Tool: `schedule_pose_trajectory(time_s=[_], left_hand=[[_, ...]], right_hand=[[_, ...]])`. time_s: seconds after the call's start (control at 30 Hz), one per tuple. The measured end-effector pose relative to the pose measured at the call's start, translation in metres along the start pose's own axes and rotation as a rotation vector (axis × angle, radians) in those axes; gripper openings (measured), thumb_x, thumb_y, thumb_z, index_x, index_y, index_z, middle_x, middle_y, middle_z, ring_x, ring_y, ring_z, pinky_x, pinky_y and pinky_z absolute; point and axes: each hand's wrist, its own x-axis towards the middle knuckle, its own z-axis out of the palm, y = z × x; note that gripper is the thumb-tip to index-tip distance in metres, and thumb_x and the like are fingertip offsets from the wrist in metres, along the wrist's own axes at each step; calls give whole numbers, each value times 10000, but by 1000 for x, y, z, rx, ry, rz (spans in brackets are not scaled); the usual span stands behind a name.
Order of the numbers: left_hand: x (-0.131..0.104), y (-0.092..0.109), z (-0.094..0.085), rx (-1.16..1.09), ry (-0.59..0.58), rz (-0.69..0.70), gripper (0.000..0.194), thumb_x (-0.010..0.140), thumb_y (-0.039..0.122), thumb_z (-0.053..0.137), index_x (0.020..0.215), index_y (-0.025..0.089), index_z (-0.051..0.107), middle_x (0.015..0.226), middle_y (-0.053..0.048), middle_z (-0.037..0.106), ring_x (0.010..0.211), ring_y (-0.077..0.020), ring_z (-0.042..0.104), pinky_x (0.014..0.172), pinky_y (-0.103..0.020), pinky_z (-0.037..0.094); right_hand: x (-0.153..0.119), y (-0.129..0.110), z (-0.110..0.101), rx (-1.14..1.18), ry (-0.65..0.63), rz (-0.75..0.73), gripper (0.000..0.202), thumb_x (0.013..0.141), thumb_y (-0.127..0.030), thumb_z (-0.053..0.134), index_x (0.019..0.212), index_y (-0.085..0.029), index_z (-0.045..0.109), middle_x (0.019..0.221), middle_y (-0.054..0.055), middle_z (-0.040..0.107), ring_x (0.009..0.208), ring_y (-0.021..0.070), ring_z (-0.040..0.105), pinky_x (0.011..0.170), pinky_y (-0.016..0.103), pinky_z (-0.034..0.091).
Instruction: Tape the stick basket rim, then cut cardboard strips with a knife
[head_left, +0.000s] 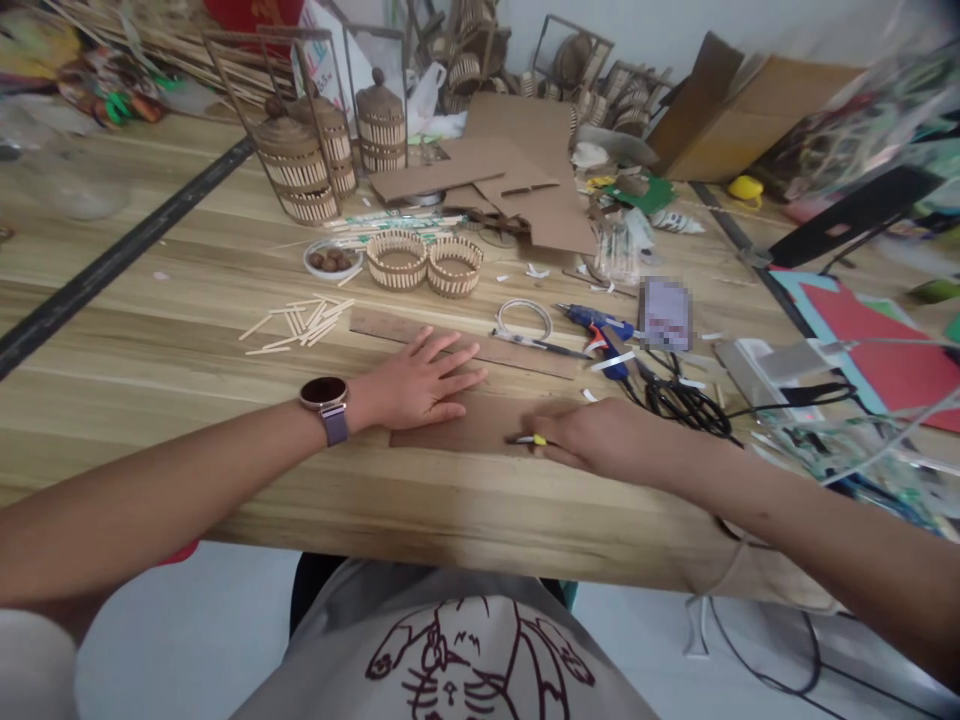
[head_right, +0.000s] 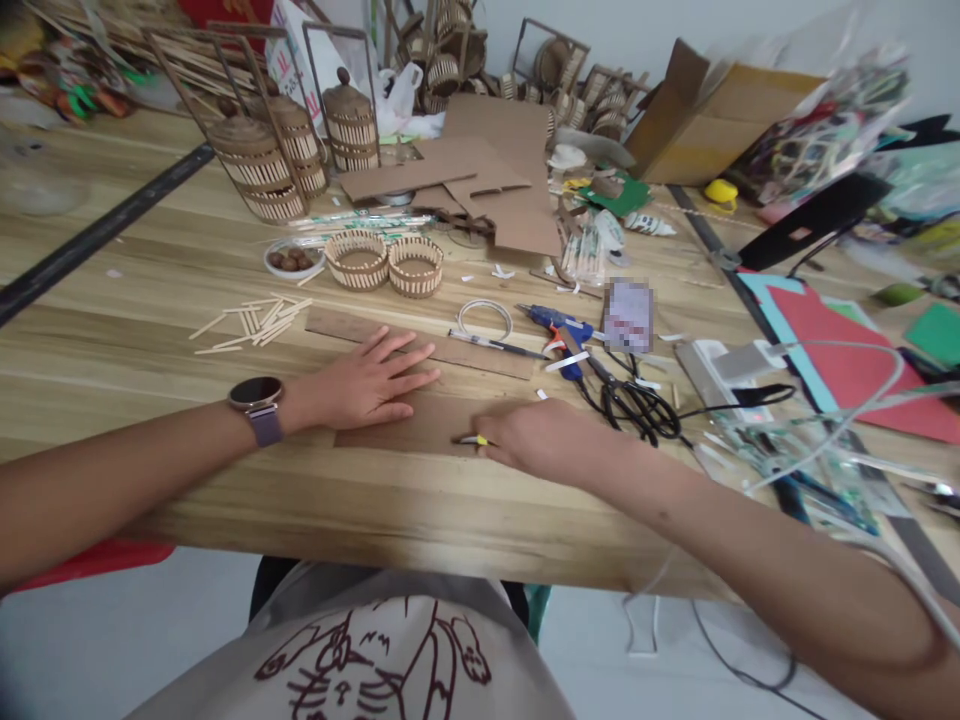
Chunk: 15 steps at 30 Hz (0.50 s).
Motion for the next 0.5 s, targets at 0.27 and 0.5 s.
schedule_pose_trajectory(time_s=[0.27, 0.5], left_hand=[[1, 1, 0, 24, 22, 16, 538, 1044, 469, 335, 1512, 210, 394, 1606, -137, 318, 1474, -383, 231, 1182, -623, 145], [2, 1, 1, 42, 14, 11, 500, 1046, 397, 370, 1501, 195, 404, 1606, -140, 317, 1477, -377, 228, 1186, -610, 154]], right_hand=[[26, -27, -19, 54, 8, 66, 366, 1020, -407, 422, 1277, -238, 621, 1025, 78, 762, 893, 236, 718, 682, 291, 465], [76, -78, -7, -165, 76, 39, 313, 1016, -288, 452, 1195, -89, 614, 879, 120, 747, 777, 233, 713, 553, 274, 410]])
